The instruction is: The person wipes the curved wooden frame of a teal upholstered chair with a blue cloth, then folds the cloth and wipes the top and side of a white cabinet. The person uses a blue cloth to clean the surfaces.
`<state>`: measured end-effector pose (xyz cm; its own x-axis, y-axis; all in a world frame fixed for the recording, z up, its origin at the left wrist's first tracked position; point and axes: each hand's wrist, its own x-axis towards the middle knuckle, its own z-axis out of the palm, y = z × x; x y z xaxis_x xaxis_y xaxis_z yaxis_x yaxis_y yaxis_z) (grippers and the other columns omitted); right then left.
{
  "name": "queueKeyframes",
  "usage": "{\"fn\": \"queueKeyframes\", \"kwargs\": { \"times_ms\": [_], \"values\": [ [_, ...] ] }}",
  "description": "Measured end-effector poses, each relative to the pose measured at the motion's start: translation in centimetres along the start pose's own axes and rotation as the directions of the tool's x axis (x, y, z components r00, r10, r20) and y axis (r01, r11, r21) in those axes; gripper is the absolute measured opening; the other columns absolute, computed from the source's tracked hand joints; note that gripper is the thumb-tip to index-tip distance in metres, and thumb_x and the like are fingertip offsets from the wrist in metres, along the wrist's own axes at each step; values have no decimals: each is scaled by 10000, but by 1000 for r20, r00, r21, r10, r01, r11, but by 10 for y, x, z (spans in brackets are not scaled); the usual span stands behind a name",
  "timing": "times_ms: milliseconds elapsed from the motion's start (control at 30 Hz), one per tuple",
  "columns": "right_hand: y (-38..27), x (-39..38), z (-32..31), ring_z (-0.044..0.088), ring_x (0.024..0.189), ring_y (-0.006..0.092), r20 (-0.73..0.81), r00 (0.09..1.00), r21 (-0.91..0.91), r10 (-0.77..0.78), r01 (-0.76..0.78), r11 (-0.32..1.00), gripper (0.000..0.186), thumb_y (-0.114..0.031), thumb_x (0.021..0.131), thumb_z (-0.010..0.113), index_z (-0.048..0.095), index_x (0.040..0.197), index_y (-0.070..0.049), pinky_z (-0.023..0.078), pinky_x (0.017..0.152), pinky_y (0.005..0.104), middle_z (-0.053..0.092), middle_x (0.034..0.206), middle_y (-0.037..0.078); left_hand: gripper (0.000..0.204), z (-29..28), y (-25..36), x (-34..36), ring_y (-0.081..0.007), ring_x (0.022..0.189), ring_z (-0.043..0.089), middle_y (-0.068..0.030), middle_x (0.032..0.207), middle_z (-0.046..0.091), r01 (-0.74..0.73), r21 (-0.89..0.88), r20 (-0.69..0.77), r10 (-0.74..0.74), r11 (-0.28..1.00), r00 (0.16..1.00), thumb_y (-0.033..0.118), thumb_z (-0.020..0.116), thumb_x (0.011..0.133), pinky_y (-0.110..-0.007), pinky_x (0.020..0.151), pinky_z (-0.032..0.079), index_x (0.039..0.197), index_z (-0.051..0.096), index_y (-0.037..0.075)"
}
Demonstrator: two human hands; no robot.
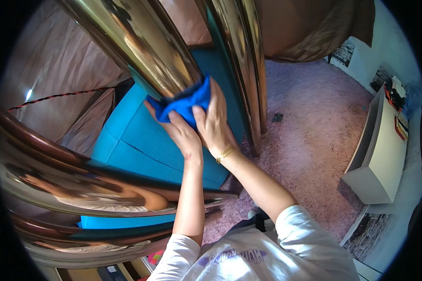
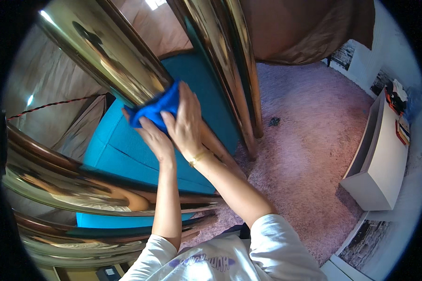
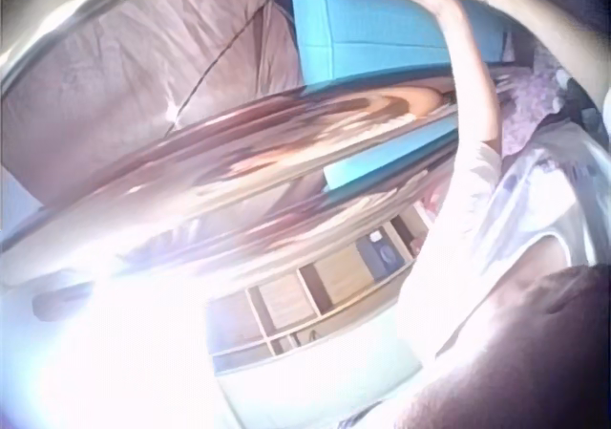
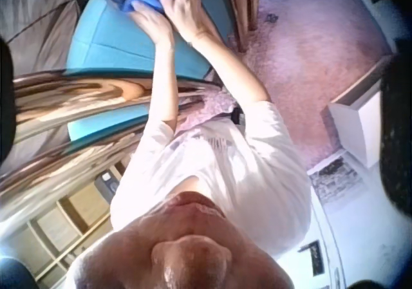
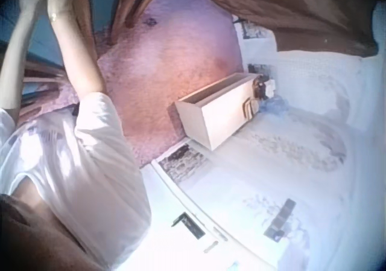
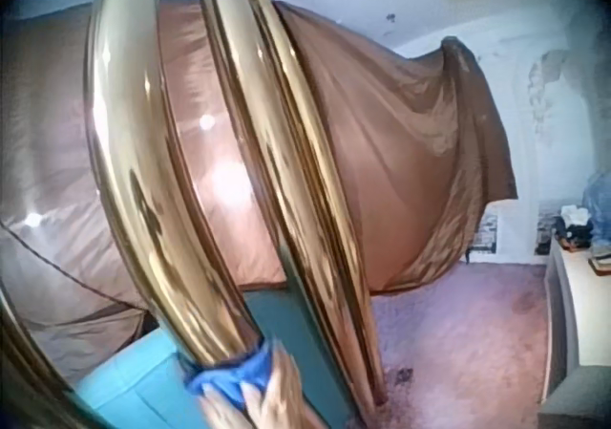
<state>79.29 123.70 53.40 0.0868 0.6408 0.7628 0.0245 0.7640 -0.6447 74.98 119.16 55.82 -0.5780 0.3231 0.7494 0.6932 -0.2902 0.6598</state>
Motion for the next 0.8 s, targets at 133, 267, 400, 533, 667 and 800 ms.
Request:
{"fn": "queueKeyframes", "kwargs": {
  "times_ms": [133, 267, 400, 533, 667, 800],
  "values": [
    [30, -69, -13, 366, 1194, 397, 57, 975, 63, 216, -219, 974, 637, -478, 914, 330, 289, 1333, 0, 291, 998, 470, 357, 1316, 240, 670, -9, -25, -55, -337, 1318, 145, -282, 1411, 108, 79, 100, 105, -89, 992, 990, 306, 362, 931, -380, 1073, 118, 1365, 36, -87],
    [58, -123, -42, 363, 1214, 393, 155, 892, -75, 426, -419, 905, 540, -337, 935, 360, 263, 1349, -3, 325, 1002, 430, 326, 1343, 252, 728, -11, -56, -121, -383, 1320, 120, -310, 1401, 105, 220, 261, 226, -281, 940, 933, 311, 439, 901, -404, 1083, 93, 1348, 56, -118],
    [30, -131, -58, 361, 1221, 373, 246, 838, -119, 487, -473, 873, 491, -246, 923, 397, 283, 1349, -28, 318, 1012, 412, 336, 1350, 214, 627, -27, -73, -157, -317, 1243, 338, -248, 1356, 300, 798, -15, 410, -724, 602, 554, 299, 441, 916, -376, 1019, 283, 1343, 177, -78],
    [40, -147, -80, 420, 1158, 356, 271, 860, -223, 432, -380, 898, 446, -173, 896, 441, 354, 1308, -26, 358, 965, 424, 415, 1278, 204, 497, -22, -51, -179, -238, 1199, 406, -143, 1329, 383, 928, -62, 540, -770, 367, 341, 280, 359, 956, -342, 980, 347, 1360, 231, 22],
    [29, -144, -110, 444, 1144, 353, 216, 792, -88, 571, -567, 819, 434, -122, 886, 421, 357, 1301, -13, 360, 957, 407, 431, 1266, 207, 433, -21, -33, -180, -212, 1103, 473, -131, 1214, 495, 887, 23, 643, -686, 461, 341, 152, 470, 902, -319, 936, 373, 1299, 358, 20],
    [47, -128, -125, 398, 1193, 342, 86, 759, -22, 645, -646, 763, 468, -165, 886, 439, 326, 1317, -19, 301, 1005, 404, 408, 1290, 203, 494, 4, -32, -173, -236, 1149, 443, -149, 1248, 466, 833, -9, 672, -614, 553, 415, 131, 508, 862, -334, 976, 335, 1319, 338, 50]
  ]
}}
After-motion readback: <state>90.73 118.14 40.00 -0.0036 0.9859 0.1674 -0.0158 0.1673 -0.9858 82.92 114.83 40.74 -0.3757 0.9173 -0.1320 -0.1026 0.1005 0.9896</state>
